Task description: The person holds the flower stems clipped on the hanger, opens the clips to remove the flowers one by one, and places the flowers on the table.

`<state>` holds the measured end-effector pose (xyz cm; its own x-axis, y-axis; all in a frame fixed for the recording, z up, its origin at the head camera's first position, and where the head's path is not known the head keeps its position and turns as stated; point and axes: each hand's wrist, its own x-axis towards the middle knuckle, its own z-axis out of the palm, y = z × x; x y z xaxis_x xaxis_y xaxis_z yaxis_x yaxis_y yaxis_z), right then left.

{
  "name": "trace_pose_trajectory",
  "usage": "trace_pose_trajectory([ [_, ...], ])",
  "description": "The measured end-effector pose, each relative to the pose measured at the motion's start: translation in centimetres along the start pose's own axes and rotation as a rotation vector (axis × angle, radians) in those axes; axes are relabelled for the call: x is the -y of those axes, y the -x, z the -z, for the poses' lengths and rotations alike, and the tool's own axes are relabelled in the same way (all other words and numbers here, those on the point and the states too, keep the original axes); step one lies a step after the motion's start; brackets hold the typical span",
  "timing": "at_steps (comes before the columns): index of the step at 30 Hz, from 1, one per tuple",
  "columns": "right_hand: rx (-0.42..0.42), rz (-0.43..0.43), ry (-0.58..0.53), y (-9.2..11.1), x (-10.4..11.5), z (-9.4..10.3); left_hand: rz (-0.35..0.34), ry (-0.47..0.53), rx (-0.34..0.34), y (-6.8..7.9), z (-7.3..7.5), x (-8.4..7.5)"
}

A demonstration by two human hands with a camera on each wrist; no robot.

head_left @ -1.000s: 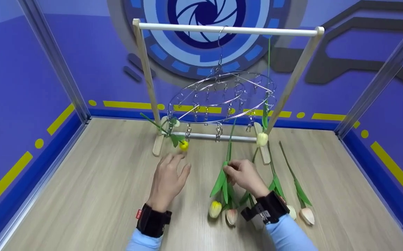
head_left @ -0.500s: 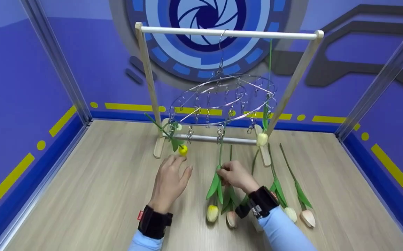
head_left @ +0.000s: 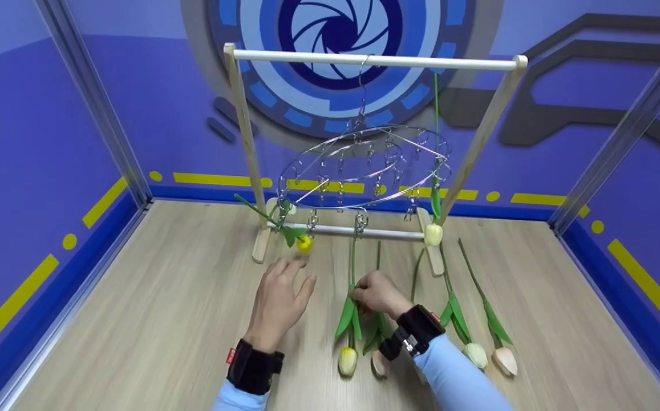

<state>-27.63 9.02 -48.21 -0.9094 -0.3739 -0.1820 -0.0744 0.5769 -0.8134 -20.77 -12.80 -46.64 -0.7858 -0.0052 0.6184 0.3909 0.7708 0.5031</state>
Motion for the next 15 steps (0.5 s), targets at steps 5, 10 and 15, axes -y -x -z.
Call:
trace_pose_trajectory([
  [5,-0.003,0.033,0.05,-0.1,-0.2,-0.4,0.008,-0.006,0.015,0.0,0.0,-0.1],
  [10,-0.007,0.032,0.105,-0.4,-0.4,-0.8,0.016,-0.006,0.026,0.0,-0.1,-0.1],
  [15,-0.006,0.006,0.134,-0.8,-0.6,-1.1,0.008,-0.004,0.027,0.1,-0.2,0.0],
])
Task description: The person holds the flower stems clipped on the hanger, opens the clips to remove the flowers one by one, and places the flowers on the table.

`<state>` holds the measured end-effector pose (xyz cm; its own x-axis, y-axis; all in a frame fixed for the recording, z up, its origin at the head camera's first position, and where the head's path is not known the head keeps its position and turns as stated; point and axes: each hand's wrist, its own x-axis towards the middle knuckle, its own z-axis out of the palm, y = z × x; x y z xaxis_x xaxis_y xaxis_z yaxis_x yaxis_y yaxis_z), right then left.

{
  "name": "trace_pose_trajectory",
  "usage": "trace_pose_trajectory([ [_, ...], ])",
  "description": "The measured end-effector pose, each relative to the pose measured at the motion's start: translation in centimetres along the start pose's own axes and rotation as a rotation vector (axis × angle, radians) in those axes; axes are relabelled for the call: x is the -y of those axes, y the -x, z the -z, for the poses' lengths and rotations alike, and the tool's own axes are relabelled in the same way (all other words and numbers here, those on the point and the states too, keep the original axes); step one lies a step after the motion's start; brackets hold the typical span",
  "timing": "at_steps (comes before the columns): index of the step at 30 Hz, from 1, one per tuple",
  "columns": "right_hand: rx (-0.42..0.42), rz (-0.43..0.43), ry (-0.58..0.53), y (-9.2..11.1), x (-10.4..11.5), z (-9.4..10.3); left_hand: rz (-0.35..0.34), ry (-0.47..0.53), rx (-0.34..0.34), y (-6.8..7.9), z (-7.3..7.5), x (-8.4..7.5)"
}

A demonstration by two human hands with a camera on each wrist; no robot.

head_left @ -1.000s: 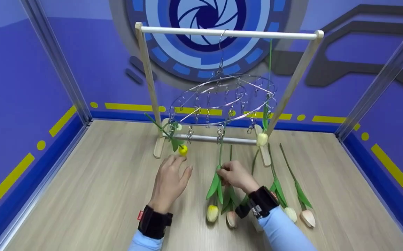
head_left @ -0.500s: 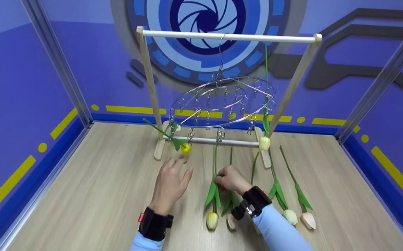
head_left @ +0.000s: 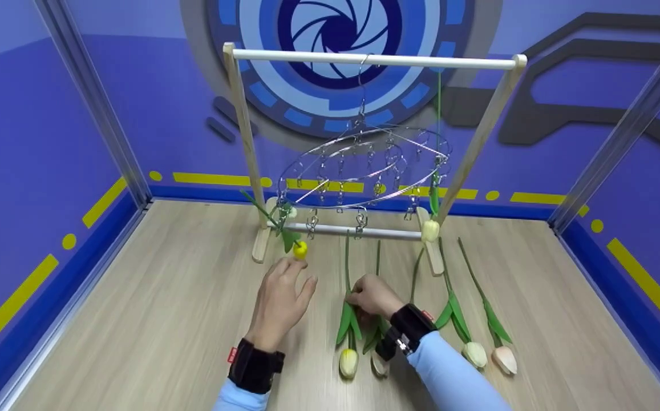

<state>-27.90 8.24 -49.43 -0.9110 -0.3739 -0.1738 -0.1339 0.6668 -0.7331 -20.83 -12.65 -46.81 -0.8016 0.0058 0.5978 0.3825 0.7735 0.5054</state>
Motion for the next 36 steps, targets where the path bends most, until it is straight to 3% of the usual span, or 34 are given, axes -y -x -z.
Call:
trace_pose_trajectory([
  [19,0.025,-0.119,0.061,-0.05,0.52,-0.18,0.007,0.004,0.002,-0.13,0.0,-0.33],
  [36,0.077,-0.099,-0.011,0.26,0.49,0.16,-0.009,0.001,-0.003,0.02,0.13,-0.11],
])
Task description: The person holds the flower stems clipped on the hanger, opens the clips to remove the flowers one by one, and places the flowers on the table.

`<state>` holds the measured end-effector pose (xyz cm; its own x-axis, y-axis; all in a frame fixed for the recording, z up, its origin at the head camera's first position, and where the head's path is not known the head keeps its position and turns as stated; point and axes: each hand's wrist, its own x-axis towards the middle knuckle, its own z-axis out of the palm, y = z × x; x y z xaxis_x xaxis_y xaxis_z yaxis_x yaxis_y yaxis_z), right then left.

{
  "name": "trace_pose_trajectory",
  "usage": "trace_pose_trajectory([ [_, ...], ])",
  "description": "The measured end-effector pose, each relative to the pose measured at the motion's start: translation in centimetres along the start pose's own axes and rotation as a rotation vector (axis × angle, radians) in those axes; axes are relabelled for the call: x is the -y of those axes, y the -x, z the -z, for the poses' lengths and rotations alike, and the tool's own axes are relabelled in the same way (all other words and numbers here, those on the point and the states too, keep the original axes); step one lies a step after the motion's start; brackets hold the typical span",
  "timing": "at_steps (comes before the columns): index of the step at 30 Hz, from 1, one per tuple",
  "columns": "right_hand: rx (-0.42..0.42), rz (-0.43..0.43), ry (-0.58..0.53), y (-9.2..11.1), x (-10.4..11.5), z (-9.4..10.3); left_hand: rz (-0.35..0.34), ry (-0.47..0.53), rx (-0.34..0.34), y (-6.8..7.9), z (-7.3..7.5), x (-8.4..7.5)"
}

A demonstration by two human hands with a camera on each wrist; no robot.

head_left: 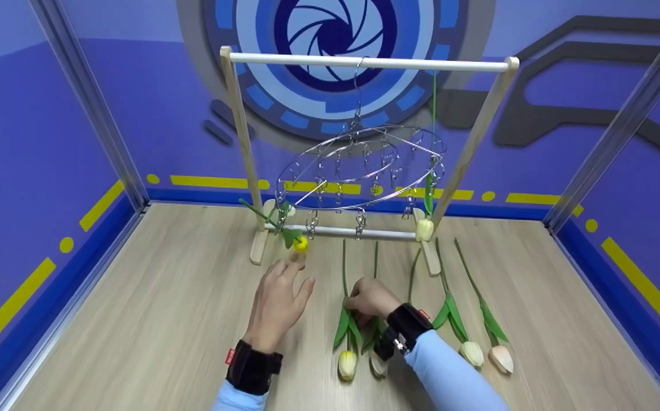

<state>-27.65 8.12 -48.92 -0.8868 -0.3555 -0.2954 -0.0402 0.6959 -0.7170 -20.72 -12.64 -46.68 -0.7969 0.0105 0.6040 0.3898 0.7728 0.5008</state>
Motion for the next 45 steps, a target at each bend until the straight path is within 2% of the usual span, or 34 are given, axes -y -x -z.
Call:
trace_pose_trajectory([
  [7,0.002,0.002,0.05,0.6,0.5,0.5,0.009,-0.005,0.005,0.0,0.1,-0.1],
  [14,0.022,0.03,0.02,1.4,0.8,1.3,0.008,-0.011,0.0,0.0,0.3,0.0],
  [18,0.049,0.113,0.045,2.0,0.8,2.0,0.013,-0.003,-0.005,0.0,0.4,0.0],
  [23,0.139,0.258,0.112,3.2,0.8,3.1,0.021,0.005,-0.011,-0.2,0.5,0.1],
  [28,0.189,0.336,0.187,4.7,1.0,4.3,0.048,0.016,-0.013,-0.3,0.8,0.2],
  [38,0.144,0.474,0.279,7.7,2.0,7.0,0.121,0.045,-0.049,-0.6,2.3,0.7],
  [45,0.096,0.513,0.302,9.4,3.0,8.3,0.188,0.112,-0.048,-1.0,3.2,0.8],
])
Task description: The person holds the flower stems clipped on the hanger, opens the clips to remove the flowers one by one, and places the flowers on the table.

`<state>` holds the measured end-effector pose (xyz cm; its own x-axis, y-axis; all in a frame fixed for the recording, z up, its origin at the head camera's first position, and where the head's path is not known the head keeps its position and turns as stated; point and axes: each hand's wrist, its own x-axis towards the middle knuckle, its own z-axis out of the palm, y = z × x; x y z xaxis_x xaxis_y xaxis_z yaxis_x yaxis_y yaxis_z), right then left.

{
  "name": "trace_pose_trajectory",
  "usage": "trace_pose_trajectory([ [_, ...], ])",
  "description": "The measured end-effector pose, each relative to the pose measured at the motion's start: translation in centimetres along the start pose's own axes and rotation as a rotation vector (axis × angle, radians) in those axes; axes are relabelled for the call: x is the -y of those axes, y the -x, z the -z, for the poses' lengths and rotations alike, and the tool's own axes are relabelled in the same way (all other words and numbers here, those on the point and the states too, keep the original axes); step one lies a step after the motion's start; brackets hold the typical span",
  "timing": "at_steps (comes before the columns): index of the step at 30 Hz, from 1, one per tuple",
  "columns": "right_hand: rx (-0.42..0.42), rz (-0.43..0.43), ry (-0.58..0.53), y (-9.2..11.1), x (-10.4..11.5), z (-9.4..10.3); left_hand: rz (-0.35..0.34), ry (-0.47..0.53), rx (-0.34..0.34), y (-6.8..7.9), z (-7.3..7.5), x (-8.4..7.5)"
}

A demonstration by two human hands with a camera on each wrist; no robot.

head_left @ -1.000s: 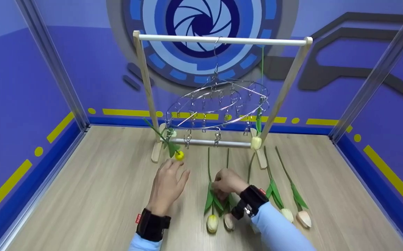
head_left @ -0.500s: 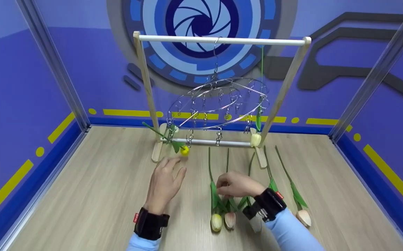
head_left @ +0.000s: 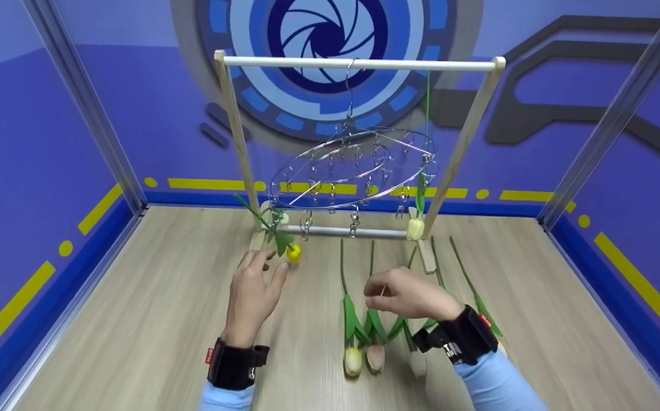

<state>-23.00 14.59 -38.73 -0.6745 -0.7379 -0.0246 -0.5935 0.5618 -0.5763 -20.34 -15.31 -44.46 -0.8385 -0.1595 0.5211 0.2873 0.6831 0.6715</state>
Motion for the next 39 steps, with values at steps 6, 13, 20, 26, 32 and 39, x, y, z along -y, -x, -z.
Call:
trace_pose_trajectory([
  [6,-0.052,0.03,0.0,0.2,0.3,0.5,0.05,0.023,0.006,-0.8,0.4,-0.4],
  [13,-0.178,0.049,-0.047,0.0,-0.5,-0.5,0.124,0.076,-0.025,-2.1,-0.1,-1.0],
  [20,-0.395,0.087,-0.132,-1.1,-1.1,-2.4,0.156,0.212,-0.019,-2.6,-1.0,-0.6],
  [26,-0.523,0.107,-0.213,-1.8,-1.7,-3.7,0.147,0.306,0.051,-2.9,-1.7,0.3],
  [32,-0.603,0.113,-0.269,-2.6,-2.2,-4.5,0.129,0.373,0.072,-3.0,-1.8,0.6],
  [39,-0.646,0.09,-0.279,-3.2,-2.3,-4.9,0.078,0.41,0.069,-2.8,-1.6,0.3],
])
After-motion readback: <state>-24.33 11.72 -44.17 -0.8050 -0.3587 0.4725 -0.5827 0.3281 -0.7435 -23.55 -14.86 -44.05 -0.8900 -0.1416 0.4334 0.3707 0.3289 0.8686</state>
